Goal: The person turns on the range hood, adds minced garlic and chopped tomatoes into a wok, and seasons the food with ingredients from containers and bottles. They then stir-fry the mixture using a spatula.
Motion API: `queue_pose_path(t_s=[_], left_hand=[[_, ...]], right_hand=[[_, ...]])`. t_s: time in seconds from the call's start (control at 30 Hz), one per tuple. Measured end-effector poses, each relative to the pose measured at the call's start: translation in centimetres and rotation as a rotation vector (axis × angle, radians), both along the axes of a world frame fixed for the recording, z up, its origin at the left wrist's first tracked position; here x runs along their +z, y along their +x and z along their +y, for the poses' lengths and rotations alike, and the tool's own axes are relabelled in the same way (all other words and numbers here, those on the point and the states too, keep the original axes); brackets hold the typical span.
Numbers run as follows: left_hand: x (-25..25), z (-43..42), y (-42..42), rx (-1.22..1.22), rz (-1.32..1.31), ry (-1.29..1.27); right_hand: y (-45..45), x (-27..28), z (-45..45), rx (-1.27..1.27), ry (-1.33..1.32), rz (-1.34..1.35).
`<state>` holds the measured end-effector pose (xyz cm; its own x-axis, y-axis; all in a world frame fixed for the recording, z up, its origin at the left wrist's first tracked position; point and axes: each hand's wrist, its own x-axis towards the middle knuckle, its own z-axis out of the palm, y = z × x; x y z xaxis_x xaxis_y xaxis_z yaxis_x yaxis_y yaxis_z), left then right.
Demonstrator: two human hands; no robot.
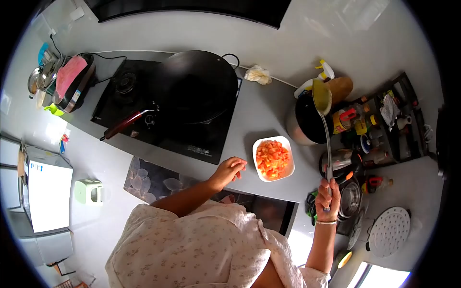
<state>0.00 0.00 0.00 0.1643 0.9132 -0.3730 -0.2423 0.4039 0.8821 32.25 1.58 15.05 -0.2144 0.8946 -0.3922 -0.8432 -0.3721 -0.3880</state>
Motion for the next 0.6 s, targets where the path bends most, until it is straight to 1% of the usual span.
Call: queue_pose_path(t_s=[0.07,0.1,0.13,0.17,0.2,0.23,0.27,0.33,0.37,0.43,0.47,0.5,0.53,0.57,0.6], left_hand=[[0.1,-0.3,0.0,-0.022,-0.056,-0.104],[0.0,-1.0,-3.1,-0.027,-0.091,-0.061],[0.2,-1.9,-4.7,0.001,-0.057,-0.063],[0.0,-2.3,-5.3,0.029,-0.051,-0.052],[0.3,-3.8,-8.4,0.043,0.013,-0.038],[0.4,-4.5,-9.8,0.044,0.009,-0.031],[0.3,-4.9,-10.8,0.080,0.008,0.054],[1.7,-6.7,-14.3,0.139,0.051,0.180],[2.6,-7.2,-15.8,0.136,0.052,0.188],[4.9,-8.4,-18.7,0.249,0.161,0.271],[6.2,-8.9,-19.7,0.302,0.178,0.251],[6.4,-9.2,-20.7,0.300,0.177,0.269],[6.7,-9.9,-21.9,0.369,0.244,0.354],[6.8,-10.3,-22.8,0.439,0.306,0.444],[7.1,-10.6,-23.8,0.466,0.353,0.468]], right_hand=[[-1.0,0.8,0.4,0.154,0.131,0.039],[-3.9,0.6,0.0,0.191,0.151,-0.006],[-6.7,0.7,-0.4,0.227,0.173,-0.050],[-9.1,1.7,-0.1,0.234,0.163,-0.151],[-13.1,1.8,-0.5,0.279,0.178,-0.241],[-15.9,2.5,-0.3,0.323,0.205,-0.371],[-17.9,2.7,0.1,0.354,0.239,-0.509],[-21.9,0.9,0.7,0.400,0.272,-0.743],[-23.6,0.2,0.9,0.411,0.371,-0.953],[-26.2,-1.3,1.6,0.494,0.548,-1.316],[-27.1,-2.3,1.9,0.481,0.560,-1.319],[-28.0,-3.3,2.2,0.431,0.789,-1.593],[-29.2,-4.3,2.6,0.363,1.018,-1.858],[-30.1,-5.6,2.8,0.228,1.162,-1.934],[-31.2,-5.6,2.3,0.233,1.139,-2.035]])
